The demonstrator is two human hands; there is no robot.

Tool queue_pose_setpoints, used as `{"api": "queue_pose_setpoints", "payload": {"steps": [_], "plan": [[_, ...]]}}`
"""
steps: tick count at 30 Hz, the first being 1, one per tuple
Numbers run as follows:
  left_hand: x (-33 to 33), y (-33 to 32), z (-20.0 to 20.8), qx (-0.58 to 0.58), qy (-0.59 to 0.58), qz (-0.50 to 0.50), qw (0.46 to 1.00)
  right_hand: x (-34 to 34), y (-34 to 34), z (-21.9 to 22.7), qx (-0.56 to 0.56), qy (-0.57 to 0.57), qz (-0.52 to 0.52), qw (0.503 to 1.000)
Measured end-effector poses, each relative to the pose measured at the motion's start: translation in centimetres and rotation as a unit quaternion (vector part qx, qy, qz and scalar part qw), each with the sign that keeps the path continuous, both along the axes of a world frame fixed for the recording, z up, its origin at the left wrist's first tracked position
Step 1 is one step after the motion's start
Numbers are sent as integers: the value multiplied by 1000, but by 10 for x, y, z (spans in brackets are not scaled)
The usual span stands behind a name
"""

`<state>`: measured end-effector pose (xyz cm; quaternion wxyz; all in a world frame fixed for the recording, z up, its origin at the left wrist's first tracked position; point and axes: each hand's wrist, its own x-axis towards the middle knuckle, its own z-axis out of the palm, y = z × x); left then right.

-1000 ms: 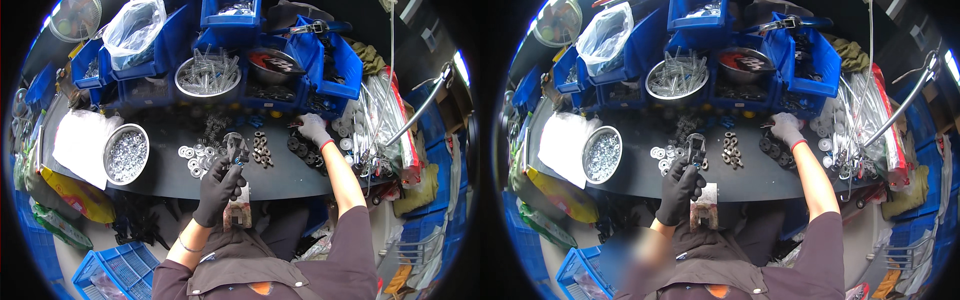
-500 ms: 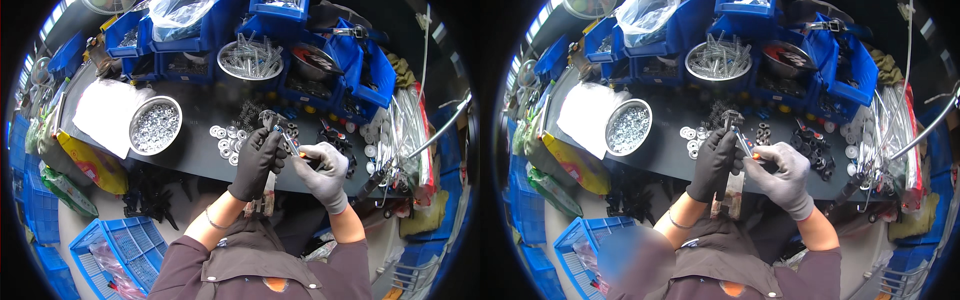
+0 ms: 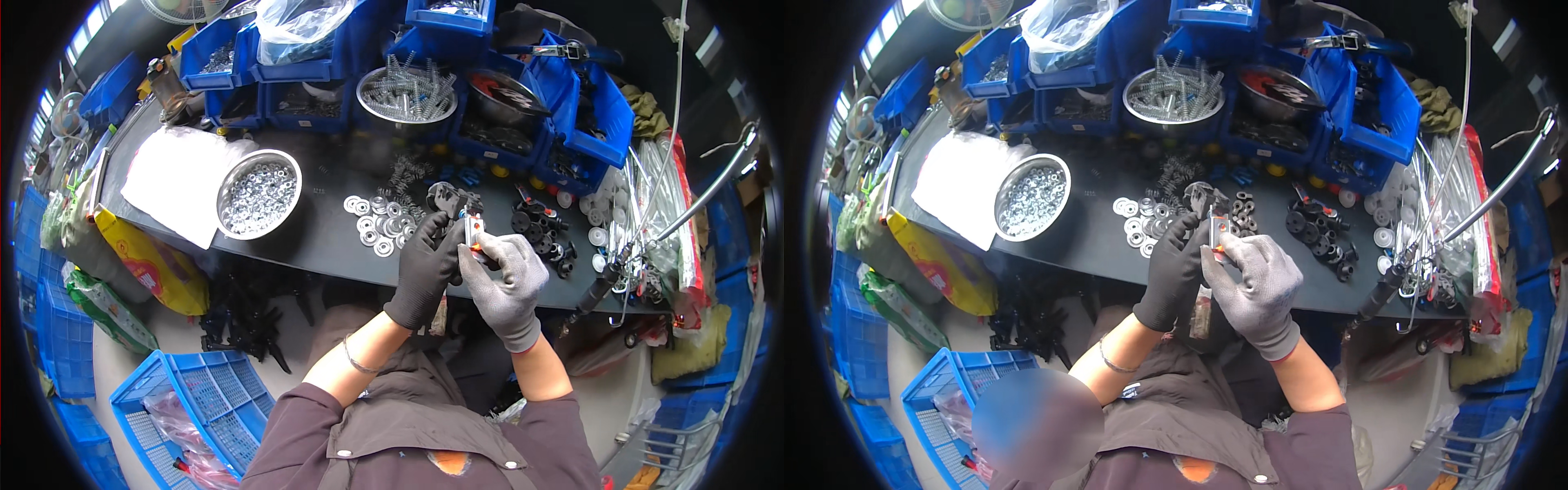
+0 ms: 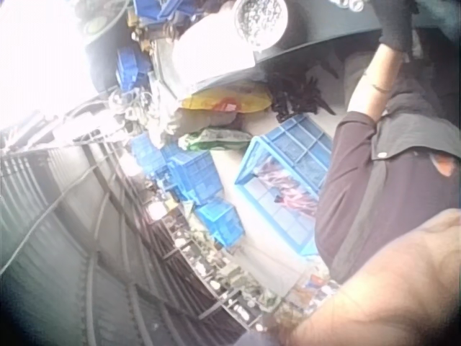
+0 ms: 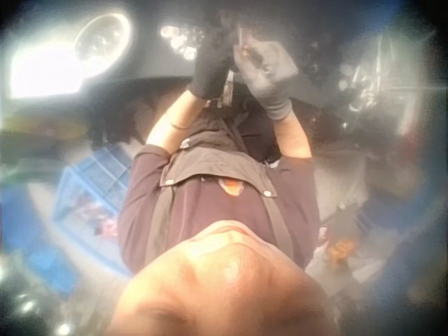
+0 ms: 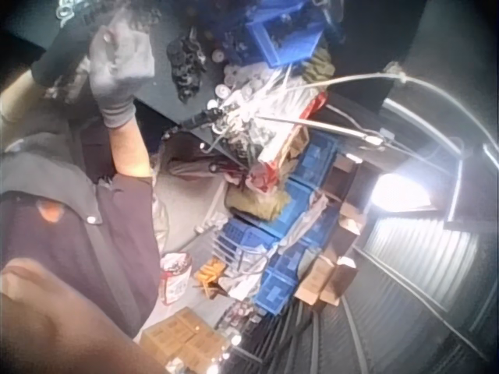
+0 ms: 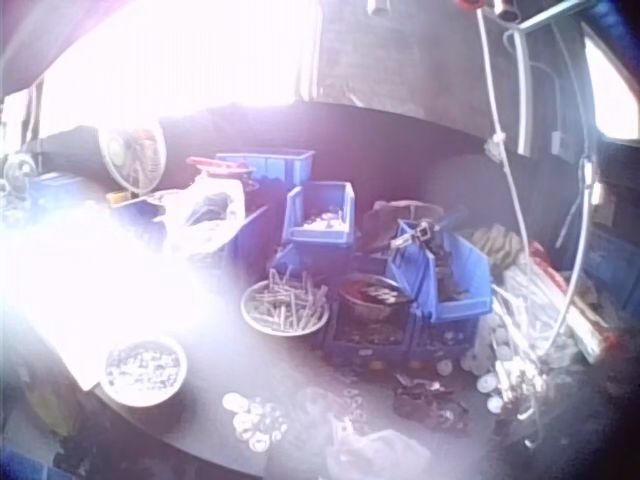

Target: The person assembles pump dispensers by fitting small internal components and springs into a handle, securing parts with a pneumatic driver, and attaching a red barrel and end cap. The person then puts the assembled tool into a bag, drops it into a crate, and begins assembling components into another handle.

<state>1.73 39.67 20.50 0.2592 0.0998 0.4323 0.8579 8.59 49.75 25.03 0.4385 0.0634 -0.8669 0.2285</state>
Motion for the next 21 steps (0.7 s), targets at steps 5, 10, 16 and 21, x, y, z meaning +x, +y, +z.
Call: {"api": "queue_pose_setpoints", "payload": {"steps": [5,10,16,21], "plan": [[-2,0,-15,56,15,-13,998,-8,-8,-5,-9,12,-7,1000],[-2,-14,8,-143,137,-37,979,-9,-12,-9,19,-1,-62,998],[-4,-11,7,-3,86,-63,994,-14,-13,-17,77,-5,-132,988],[-7,-23,36,-216,193,-126,949,-10,-15,-19,-60,-21,-129,990]]}}
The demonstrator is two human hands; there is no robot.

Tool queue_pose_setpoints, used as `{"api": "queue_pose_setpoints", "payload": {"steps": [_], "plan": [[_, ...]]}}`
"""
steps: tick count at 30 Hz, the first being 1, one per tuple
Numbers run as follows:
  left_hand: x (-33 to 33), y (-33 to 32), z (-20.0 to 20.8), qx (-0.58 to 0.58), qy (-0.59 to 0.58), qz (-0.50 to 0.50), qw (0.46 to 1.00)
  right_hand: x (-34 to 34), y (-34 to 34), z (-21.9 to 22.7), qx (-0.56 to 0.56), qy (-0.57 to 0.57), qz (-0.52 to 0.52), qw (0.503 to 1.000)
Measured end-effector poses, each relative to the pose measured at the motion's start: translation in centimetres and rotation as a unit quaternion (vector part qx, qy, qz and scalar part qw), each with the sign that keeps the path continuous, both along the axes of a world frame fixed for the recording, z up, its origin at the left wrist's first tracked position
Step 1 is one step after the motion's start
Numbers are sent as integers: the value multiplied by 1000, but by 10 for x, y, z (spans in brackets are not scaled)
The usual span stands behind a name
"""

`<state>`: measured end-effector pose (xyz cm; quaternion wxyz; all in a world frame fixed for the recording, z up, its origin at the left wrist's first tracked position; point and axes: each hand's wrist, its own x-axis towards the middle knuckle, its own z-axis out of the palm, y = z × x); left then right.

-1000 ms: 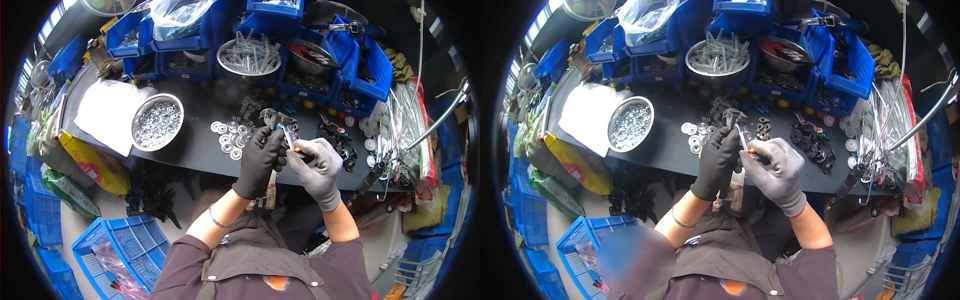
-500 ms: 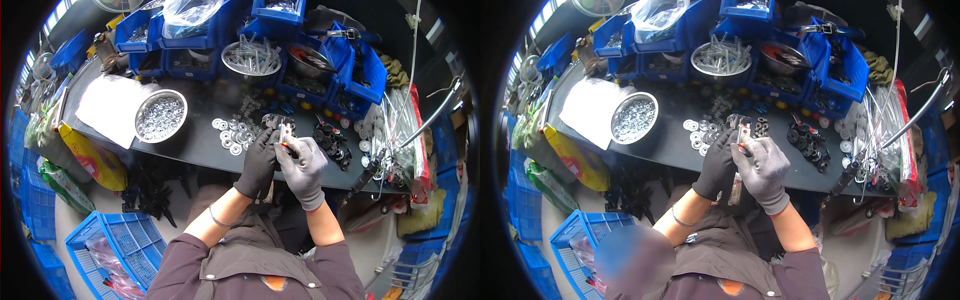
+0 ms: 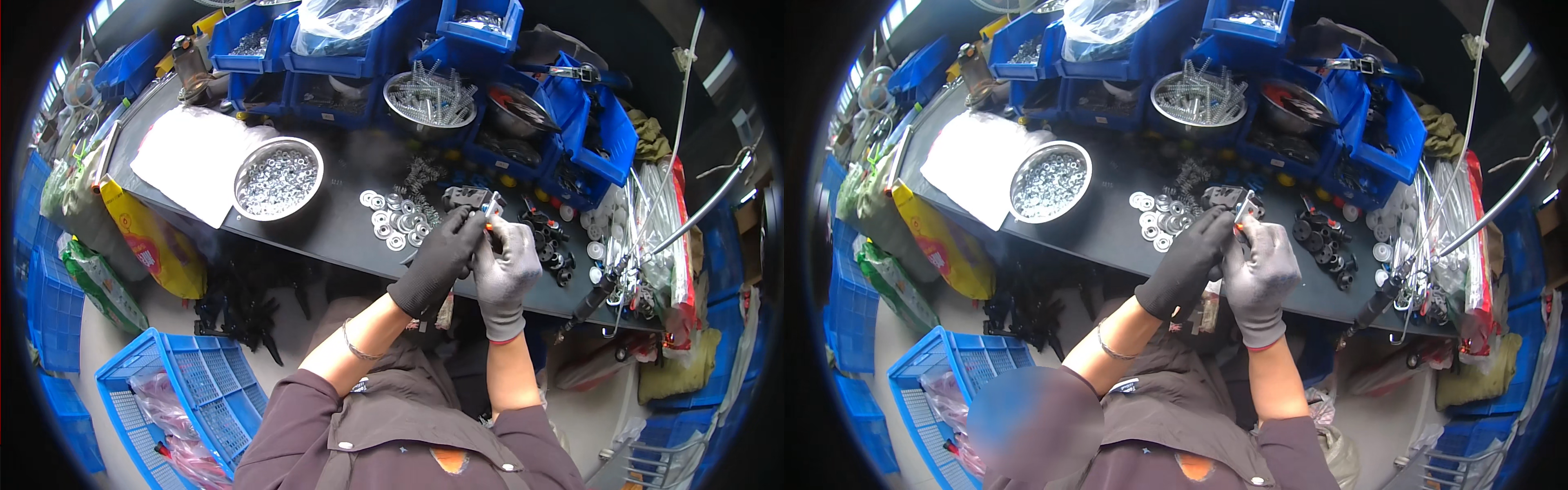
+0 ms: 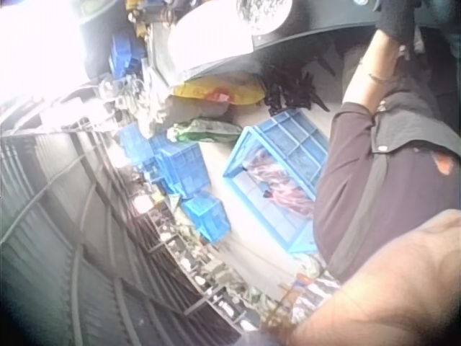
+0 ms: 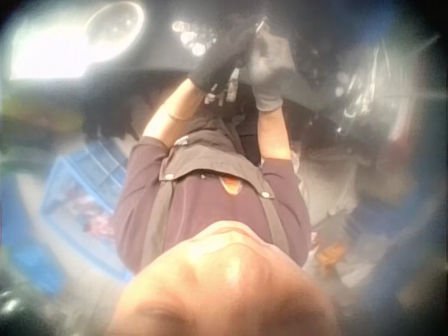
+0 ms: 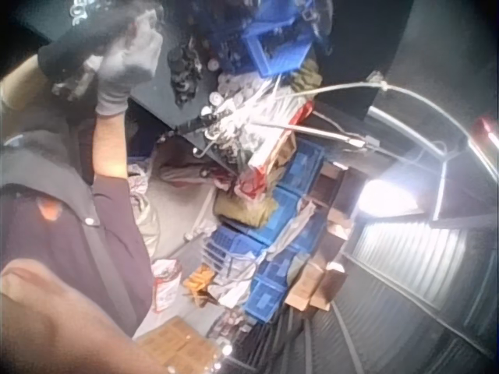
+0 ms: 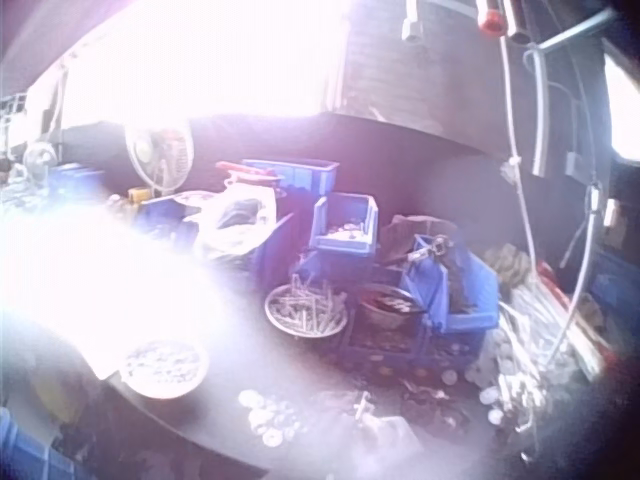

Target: The person assembles pump dispensers by fitting small internal components and springs into a handle, securing parts with a pneumatic driver, and attaching a red barrel and end cap. The person then puts the assembled tool into a bag, drops it into a crate, and begins assembling components into another handle.

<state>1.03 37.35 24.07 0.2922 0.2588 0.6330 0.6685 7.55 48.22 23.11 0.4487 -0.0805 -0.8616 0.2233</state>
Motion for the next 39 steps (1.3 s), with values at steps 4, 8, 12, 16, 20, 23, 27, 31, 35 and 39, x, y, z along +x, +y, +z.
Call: {"api": "queue_pose_setpoints", "payload": {"steps": [4,8,12,16,20,23,27,31,35,39], "plan": [[-4,-10,8,113,-178,-47,976,6,1,22,64,-52,47,995],[-4,-9,-10,197,-169,-29,965,14,-3,30,77,-94,79,989],[-10,-11,-33,117,73,10,990,26,17,23,-28,-140,157,977],[-6,-22,-39,-52,235,15,971,26,24,38,31,-53,127,990],[1,-25,-40,-79,387,20,918,21,36,45,268,-209,133,931],[13,-23,-47,-109,430,-3,896,12,45,53,306,-213,145,917],[16,-26,-52,-111,424,-12,899,12,47,47,306,-240,170,905],[15,-28,-49,-116,428,-12,896,37,62,44,211,-250,266,907],[14,-28,-41,-98,440,-14,893,32,62,46,246,-222,196,923],[13,-26,-36,-121,416,-37,901,15,57,45,287,-203,148,924]]}}
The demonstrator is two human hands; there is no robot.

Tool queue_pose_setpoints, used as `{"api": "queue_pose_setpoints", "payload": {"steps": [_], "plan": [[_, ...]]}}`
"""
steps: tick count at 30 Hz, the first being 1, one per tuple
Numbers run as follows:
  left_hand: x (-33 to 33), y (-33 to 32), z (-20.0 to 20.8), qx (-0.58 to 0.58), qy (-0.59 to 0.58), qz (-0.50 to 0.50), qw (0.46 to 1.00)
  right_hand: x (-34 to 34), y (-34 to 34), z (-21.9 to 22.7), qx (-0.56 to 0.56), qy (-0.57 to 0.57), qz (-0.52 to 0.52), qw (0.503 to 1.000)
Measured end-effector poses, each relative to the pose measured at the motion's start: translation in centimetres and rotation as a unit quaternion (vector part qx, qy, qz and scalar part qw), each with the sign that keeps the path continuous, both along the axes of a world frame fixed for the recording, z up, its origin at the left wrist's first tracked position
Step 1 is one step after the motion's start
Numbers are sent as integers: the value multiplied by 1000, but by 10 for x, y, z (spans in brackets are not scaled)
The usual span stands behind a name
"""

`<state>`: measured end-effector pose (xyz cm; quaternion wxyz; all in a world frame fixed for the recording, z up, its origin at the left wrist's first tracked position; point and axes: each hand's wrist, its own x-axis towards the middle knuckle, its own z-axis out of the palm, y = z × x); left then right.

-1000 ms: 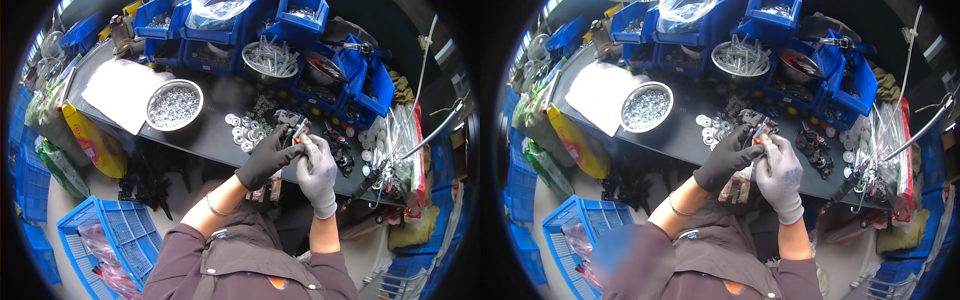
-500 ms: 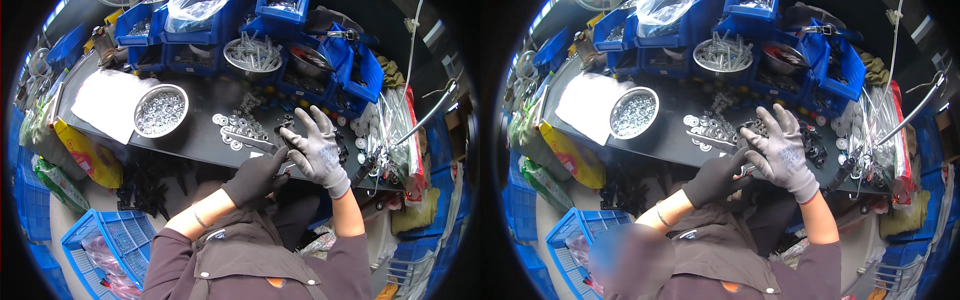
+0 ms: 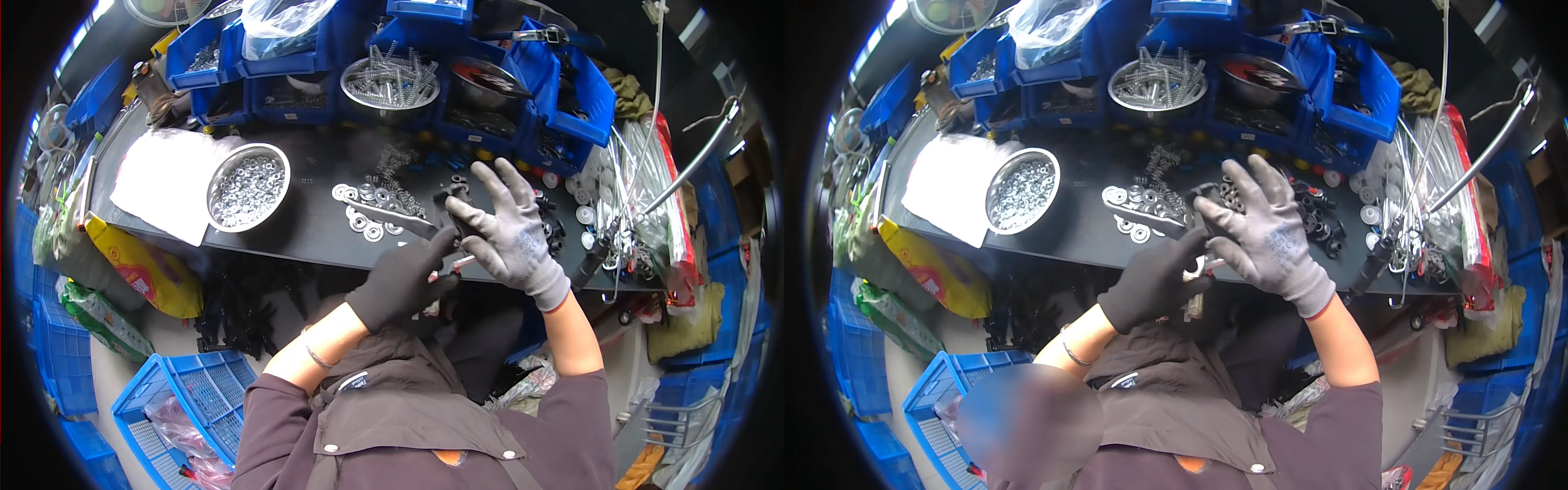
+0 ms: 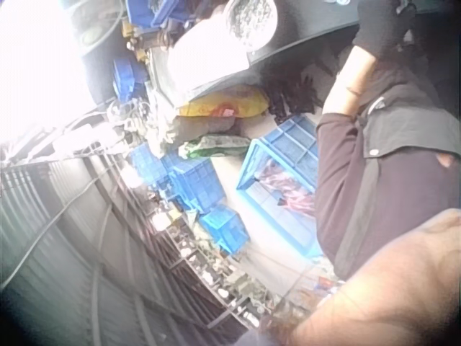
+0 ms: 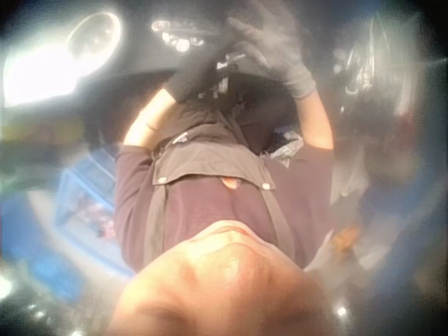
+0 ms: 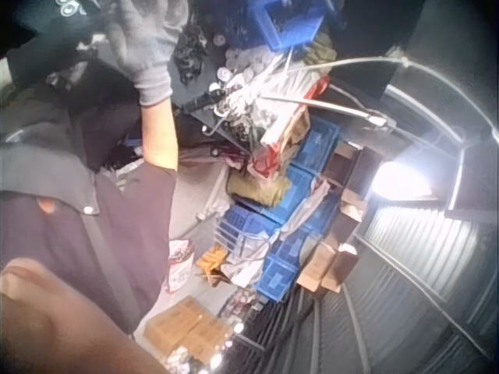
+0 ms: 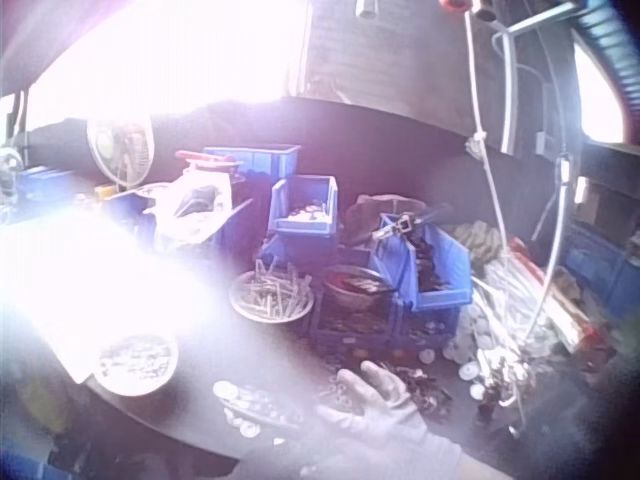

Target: The person assembles pump dispensers by fitting small internal components and springs into a handle, securing parts with a pneumatic driver, and attaching a red barrel and end cap. The person then puts the assembled tool into a bag, drops it into a crate, and begins assembling components into another handle.

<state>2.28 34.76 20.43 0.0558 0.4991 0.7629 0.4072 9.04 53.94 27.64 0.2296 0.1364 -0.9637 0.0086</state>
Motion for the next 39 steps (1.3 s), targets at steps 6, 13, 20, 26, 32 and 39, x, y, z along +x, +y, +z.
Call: {"api": "queue_pose_setpoints", "payload": {"steps": [6,13,20,26,32,39], "plan": [[-48,-15,-2,339,-200,50,918,-1,60,-5,-115,113,-43,986],[-44,-31,29,313,-519,49,794,-12,67,-105,-164,-70,-136,974],[-38,-34,25,259,-556,49,788,-36,45,-120,-110,-128,-245,955],[-38,-26,23,275,-574,49,770,-44,35,-129,-64,-200,-152,966],[-38,-33,19,268,-578,52,769,-45,28,-117,-32,-251,-156,955],[-29,-43,13,243,-549,-64,797,-34,39,-83,-160,-264,-189,932]]}}
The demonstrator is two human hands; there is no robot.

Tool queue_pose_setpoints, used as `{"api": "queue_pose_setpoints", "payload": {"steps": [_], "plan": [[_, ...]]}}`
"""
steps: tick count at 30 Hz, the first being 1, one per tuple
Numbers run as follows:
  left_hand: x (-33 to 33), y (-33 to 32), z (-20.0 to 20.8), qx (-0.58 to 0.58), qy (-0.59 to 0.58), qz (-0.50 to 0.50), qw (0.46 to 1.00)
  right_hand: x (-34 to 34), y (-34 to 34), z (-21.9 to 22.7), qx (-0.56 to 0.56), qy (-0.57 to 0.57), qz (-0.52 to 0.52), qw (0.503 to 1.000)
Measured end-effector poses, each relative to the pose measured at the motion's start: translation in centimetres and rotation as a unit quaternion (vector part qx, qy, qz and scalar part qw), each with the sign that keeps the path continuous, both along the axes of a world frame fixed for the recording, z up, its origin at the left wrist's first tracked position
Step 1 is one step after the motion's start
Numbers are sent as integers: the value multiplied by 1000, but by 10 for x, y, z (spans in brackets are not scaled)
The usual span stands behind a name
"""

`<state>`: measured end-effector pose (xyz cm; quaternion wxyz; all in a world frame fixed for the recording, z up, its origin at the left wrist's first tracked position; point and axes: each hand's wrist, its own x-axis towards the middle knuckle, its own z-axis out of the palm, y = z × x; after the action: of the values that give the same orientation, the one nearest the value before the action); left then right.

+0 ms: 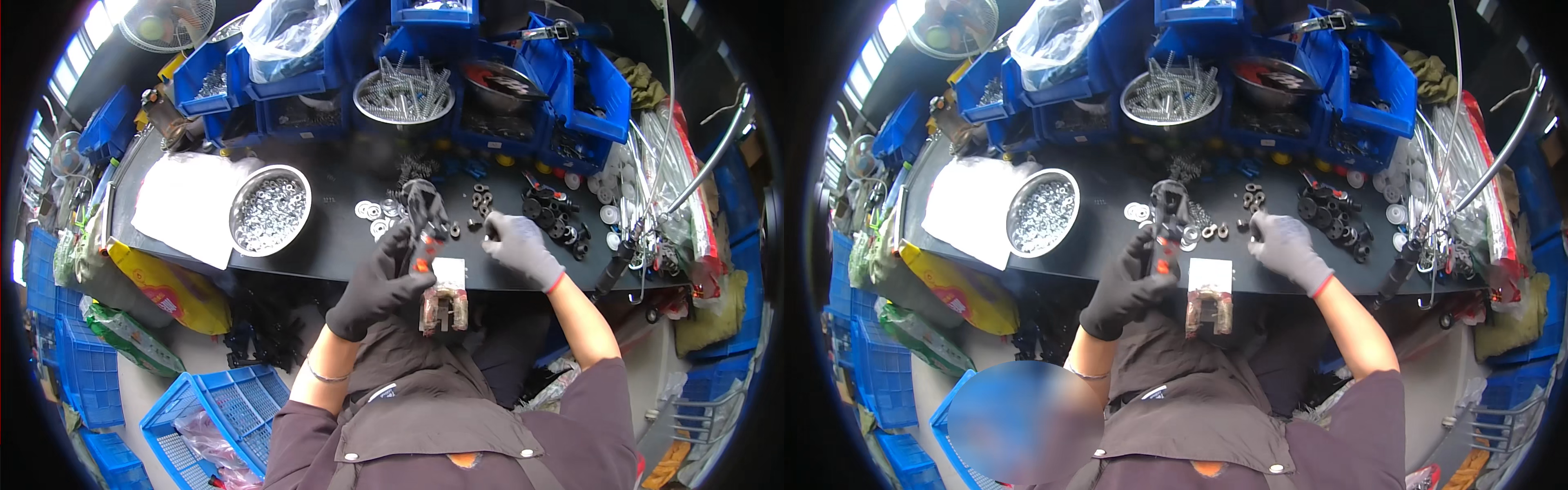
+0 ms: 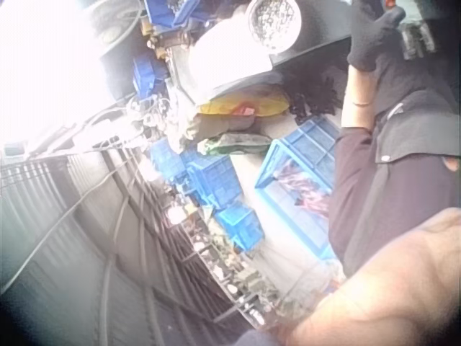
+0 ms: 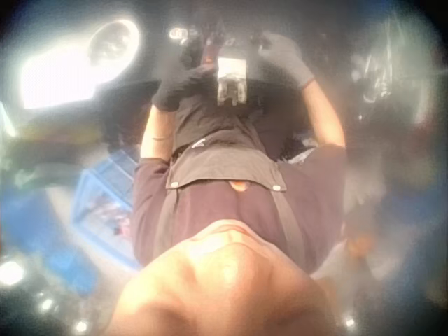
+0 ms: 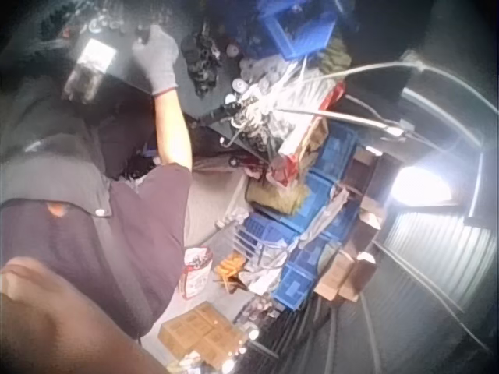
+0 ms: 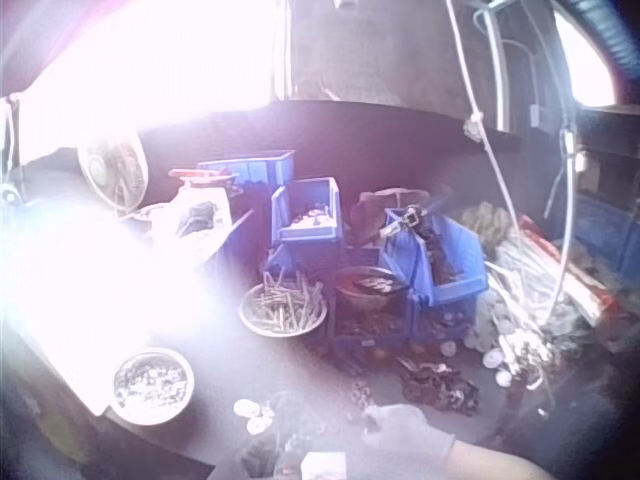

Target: The person assembles pump dispensers by fitting small internal components and springs into a handle, securing parts with a pneumatic driver, and attaching a red barrel and end cap. The person then puts the assembled tool into a bag, drops it into a crate, and begins assembling components into another handle.

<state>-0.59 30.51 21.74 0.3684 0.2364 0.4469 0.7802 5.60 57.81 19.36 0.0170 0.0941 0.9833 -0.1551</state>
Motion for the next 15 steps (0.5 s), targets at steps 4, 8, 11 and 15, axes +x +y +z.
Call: {"api": "queue_pose_setpoints", "payload": {"steps": [4,8,11,15], "plan": [[3,-3,-31,-101,358,65,926,31,-37,75,-490,141,-47,859],[12,2,-3,-177,421,-20,890,47,-48,92,-411,185,35,892],[24,5,-2,-162,475,-8,865,52,-47,94,-341,172,58,922],[29,10,-6,-124,529,9,840,57,-42,94,-336,179,107,918]]}}
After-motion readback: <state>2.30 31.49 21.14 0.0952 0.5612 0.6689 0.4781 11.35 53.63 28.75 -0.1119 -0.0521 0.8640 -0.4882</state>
